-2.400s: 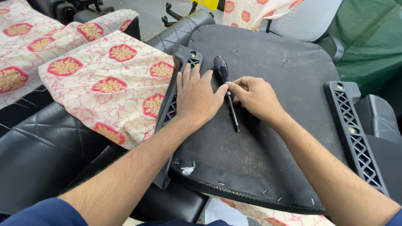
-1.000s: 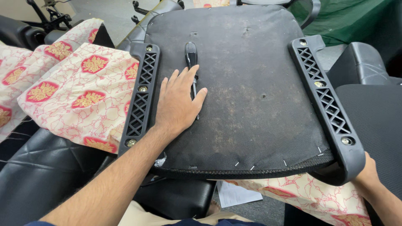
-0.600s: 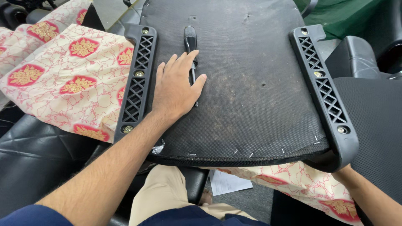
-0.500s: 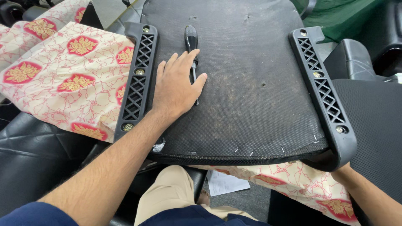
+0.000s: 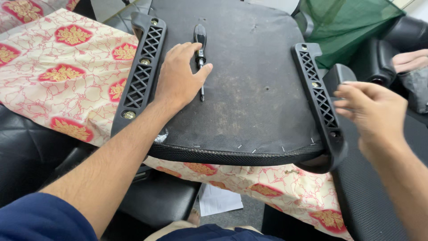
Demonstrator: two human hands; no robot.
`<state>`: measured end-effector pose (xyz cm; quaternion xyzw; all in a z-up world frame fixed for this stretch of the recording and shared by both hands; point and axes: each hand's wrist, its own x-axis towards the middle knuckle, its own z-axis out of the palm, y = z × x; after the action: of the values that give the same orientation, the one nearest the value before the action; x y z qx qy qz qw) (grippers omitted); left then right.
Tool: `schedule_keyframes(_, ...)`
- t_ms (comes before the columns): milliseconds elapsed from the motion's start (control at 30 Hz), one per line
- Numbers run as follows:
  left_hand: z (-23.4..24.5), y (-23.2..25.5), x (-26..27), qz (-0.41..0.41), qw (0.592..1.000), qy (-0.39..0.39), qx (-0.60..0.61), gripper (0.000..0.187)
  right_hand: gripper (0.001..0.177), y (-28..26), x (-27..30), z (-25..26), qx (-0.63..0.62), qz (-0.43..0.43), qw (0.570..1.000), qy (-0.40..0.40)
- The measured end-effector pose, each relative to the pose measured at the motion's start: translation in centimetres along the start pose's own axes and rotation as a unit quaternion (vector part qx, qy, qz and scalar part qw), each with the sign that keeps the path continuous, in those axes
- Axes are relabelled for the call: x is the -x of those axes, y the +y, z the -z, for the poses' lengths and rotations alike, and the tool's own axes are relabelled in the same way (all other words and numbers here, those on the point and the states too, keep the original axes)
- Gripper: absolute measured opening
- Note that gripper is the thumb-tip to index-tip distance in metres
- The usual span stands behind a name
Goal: The person uses a screwdriver to unscrew bolts from the plastic mounting brackets on the underside of an office chair seat, removing the screws by hand and placing them on the seat surface. They work on one bracket and then move to the second bracket, continuing to loosen and remove fasteners.
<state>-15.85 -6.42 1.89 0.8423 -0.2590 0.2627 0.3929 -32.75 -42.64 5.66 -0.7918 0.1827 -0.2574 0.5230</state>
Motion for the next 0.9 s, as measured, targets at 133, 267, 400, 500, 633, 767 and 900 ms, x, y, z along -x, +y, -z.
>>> schedule_keyframes(133,0.6,3.4,1.3,0.089,0.991,-0.015,0.094,0.029,0.019,-5.6,2.6,-8.3,-0.019,0.005,0.988,-0.156)
schedule_keyframes(267,0.5,8.1,3.4,0.219,0.912,-0.103,0.330,0.048,0.021,-8.7,5.3,-12.2,-0.073,-0.007,0.974,-0.213)
schedule_keyframes(400,1.7,9.8,5.6,0.270,0.839,-0.131,0.453,0.040,0.024,-9.2,7.3,-13.4,-0.056,0.000,0.967,-0.247)
schedule_keyframes(500,2.4,10.3,7.0,0.283,0.834,-0.105,0.462,0.039,0.025,-8.8,8.5,-13.4,-0.044,0.018,0.963,-0.265)
schedule_keyframes(633,3.1,11.6,8.3,0.328,0.841,-0.073,0.424,0.037,0.027,-8.6,9.4,-13.0,-0.044,0.025,0.957,-0.287)
schedule_keyframes(767,3.4,13.1,8.8,0.366,0.865,-0.063,0.337,0.033,0.027,-8.3,9.7,-12.5,-0.038,0.008,0.955,-0.295)
schedule_keyframes(900,3.1,13.9,8.4,0.314,0.912,-0.049,0.260,0.031,0.028,-8.0,8.6,-12.0,-0.028,0.004,0.949,-0.315)
